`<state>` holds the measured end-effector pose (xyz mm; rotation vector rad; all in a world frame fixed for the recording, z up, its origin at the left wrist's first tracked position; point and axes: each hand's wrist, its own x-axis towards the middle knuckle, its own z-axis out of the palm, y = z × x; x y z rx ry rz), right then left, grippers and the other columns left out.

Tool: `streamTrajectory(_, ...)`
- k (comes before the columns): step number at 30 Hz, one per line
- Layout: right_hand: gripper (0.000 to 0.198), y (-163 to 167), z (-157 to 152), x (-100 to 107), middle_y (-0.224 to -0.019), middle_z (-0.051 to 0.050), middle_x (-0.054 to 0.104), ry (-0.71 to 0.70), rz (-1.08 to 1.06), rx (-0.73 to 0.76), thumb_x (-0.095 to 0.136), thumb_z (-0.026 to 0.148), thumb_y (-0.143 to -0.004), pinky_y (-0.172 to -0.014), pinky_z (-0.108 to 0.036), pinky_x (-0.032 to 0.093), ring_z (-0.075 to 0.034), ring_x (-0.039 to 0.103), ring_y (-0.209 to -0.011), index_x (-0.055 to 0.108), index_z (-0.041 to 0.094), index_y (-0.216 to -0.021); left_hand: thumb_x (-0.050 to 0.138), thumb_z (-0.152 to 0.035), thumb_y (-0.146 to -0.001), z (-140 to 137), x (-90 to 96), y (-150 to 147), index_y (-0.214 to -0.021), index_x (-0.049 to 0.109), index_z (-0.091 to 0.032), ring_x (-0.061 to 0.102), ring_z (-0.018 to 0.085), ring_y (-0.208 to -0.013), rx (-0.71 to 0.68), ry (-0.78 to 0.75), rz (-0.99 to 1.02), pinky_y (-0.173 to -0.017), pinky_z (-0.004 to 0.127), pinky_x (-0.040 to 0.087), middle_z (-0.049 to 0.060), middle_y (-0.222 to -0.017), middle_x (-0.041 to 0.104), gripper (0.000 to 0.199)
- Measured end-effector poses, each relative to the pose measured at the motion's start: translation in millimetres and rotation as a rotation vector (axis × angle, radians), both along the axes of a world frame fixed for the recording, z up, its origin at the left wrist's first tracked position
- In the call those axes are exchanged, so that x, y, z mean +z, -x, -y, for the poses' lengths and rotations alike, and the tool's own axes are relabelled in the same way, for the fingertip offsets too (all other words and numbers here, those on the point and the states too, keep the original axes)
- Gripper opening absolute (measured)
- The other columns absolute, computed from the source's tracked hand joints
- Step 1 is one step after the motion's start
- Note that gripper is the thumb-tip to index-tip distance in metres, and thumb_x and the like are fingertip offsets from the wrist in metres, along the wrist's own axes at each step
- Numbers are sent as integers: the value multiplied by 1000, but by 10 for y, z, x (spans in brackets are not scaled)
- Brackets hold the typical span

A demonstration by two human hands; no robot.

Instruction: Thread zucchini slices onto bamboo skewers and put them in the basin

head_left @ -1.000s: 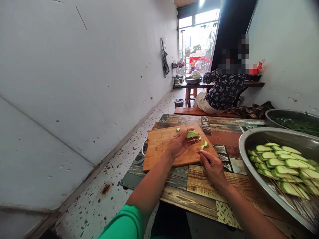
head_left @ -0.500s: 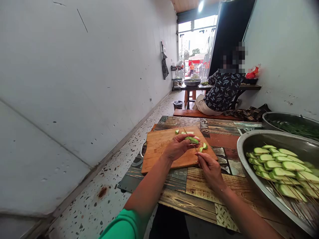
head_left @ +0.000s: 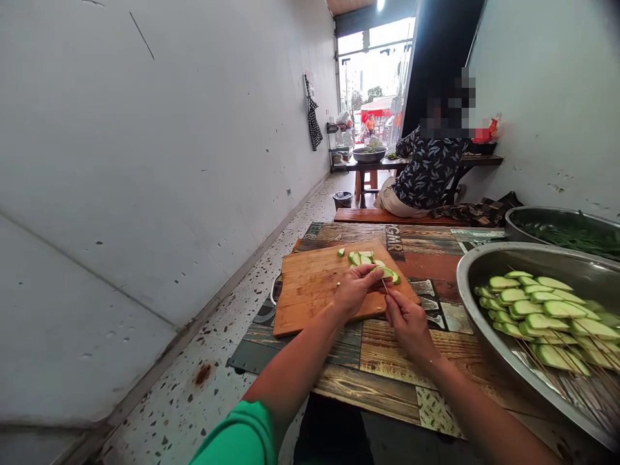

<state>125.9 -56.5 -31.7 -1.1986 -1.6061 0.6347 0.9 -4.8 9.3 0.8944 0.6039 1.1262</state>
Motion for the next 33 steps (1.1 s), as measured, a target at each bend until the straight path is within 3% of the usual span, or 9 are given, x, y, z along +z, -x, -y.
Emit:
streamTrajectory(3,44,-15,-52,-7,-59,-4,57,-15,55,-17,41,43,-91,-57,-25,42,-17,57,-61,68,9,-98,73,-19,-73,-28,-23,-23,-77,62,-9,66,18,-63,23,163,-5,-61,27,51,10,-71,68,16)
streamTrajectory(6,43,-28,-39,-43,-76,-8,68,3,87,-15,41,42,-90,-66,-28,47,-20,64,-72,69,10,-99,62,-13,-81,-106,-38,22,-76,60,-9,66,17,-62,54,284,-6,-62,27,51,10,-71,68,7)
streamTrajectory(9,40,-37,29,-101,-91,-9,71,22,124,-9,42,40,-89,-71,-29,49,-21,67,-79,69,13,-99,54,-12,-87,-266,-46,190,-79,59,-10,66,13,-61,229,378,85,-68,25,53,7,-71,68,9)
streamTrajectory(11,39,-35,68,-128,-90,-8,71,16,145,9,42,40,-89,-71,-29,50,-20,67,-78,69,14,-98,53,-12,-87,-384,-49,349,-82,58,-10,66,12,-63,337,486,157,-72,26,54,6,-70,68,8)
streamTrajectory(14,40,-23,81,-134,-82,-8,71,-9,143,13,42,41,-89,-66,-28,50,-19,66,-70,70,14,-97,51,-11,-87,-486,-52,531,-87,59,-8,68,16,-69,298,600,206,-79,32,55,9,-73,69,9)
streamTrajectory(19,42,-4,61,-94,-75,-8,69,10,153,29,41,40,-88,-62,-28,49,-19,64,-67,70,12,-99,48,-10,-87,-430,-28,497,-87,60,-8,69,19,-73,158,552,156,-79,36,56,12,-75,70,13)
streamTrajectory(33,45,4,55,-105,-75,-9,69,32,153,22,41,41,-87,-61,-28,49,-19,63,-64,70,10,-101,48,-8,-86,-344,29,406,-83,59,-10,70,18,-72,138,489,108,-86,38,54,11,-73,70,12)
